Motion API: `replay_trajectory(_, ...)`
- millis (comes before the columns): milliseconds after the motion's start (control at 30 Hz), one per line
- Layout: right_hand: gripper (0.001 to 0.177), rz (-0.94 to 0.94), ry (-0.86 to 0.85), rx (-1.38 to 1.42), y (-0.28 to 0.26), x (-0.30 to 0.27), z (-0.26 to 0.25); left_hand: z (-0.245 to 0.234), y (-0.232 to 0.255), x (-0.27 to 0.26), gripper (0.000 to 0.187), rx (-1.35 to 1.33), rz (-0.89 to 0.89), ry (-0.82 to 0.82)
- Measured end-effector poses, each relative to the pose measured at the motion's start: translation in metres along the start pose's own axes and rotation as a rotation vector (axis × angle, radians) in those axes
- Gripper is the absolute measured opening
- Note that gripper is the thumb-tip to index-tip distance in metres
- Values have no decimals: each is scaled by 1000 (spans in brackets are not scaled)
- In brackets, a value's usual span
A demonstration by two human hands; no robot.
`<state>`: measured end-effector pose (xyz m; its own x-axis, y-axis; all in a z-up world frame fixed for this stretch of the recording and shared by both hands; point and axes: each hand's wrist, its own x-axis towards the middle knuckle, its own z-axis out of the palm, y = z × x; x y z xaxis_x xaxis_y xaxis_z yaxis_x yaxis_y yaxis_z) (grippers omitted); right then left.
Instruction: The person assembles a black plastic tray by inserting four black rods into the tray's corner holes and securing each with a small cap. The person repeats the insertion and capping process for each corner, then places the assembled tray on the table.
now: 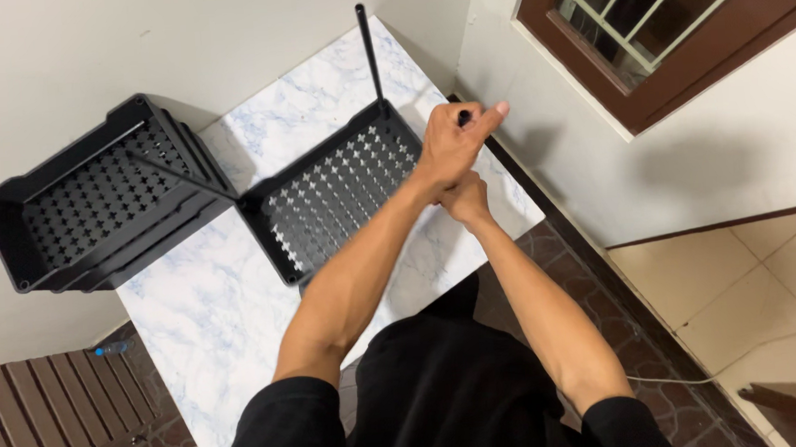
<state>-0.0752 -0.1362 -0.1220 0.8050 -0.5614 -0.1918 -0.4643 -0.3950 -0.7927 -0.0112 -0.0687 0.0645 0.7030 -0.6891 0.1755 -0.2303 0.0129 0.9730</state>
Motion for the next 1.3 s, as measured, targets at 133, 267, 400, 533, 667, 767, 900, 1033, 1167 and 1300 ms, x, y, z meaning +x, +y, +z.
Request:
replay_trajectory(133, 36, 42, 31, 180, -17, -13, -7, -19, -4, 11, 57, -180, 71, -223)
replay_trajectory(267, 26, 115, -20, 188, -15, -3, -1, -10, 14, -6, 44, -80, 150, 158)
replay_trajectory(400, 41, -138, 169, 283, 2, 8, 7, 12, 26, -20, 46, 31, 147, 334)
replay_trajectory(533, 30, 46, 88, 212, 3, 8, 9, 17, 11, 0, 54, 7, 57, 318)
replay_trajectory(667, 26, 137, 30, 379, -15, 0, 1, -7, -11, 22, 54, -131, 106, -80)
replay_trajectory(767, 22, 137, -1, 318, -27, -9, -7, -23, -11, 24, 53, -151, 111, -213)
replay_trajectory(900, 20, 129, 7, 345, -42, -9, -15, -11, 10, 3, 43, 29, 228, 179)
replay_trajectory(1033, 21, 190, -20, 178, -40, -6, -15, 8, 14, -4, 49, -16, 125, 269)
replay_trajectory(1167, 22, 172, 4, 299, -30, -7, -10, -1, -7, 18, 54, -88, 97, 28)
replay_trajectory(1300, 28, 150, -16, 323, -27, -3, -10, -23, -16, 28, 54, -189, 131, -264)
